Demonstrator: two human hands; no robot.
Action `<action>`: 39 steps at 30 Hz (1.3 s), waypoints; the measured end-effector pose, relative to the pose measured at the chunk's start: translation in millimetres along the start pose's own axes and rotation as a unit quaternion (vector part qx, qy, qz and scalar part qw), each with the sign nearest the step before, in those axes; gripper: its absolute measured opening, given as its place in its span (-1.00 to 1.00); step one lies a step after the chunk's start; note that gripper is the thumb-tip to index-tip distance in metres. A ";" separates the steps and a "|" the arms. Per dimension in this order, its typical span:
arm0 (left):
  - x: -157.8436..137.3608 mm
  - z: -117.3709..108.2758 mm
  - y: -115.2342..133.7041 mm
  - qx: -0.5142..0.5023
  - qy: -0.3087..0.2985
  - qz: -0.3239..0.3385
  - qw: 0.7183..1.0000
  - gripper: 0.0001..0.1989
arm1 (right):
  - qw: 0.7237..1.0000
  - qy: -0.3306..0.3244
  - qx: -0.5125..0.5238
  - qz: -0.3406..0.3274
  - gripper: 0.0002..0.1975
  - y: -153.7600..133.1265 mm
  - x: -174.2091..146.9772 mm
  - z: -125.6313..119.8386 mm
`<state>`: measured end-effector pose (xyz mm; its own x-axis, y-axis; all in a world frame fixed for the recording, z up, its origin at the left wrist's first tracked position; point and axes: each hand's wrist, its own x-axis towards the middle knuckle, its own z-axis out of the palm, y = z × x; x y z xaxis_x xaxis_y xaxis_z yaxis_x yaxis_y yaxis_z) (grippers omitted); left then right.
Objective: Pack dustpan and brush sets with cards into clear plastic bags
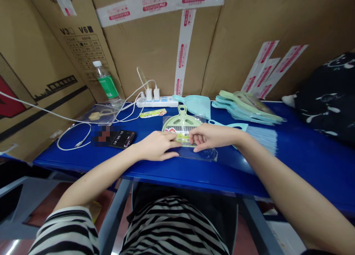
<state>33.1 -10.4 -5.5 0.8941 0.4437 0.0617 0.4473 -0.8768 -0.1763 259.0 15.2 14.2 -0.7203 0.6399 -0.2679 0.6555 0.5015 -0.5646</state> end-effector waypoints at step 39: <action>1.2 1.7 -2.8 0.026 -0.016 -0.129 0.991 -0.76 | 0.999 0.004 -0.042 0.016 -0.85 2.0 -8.4 -6.4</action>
<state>32.9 -7.1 -6.6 0.7491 0.6575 0.0807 0.6577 -0.7236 -0.2095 267.8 14.5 20.4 -0.6963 0.6615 -0.2783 0.6956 0.5266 -0.4888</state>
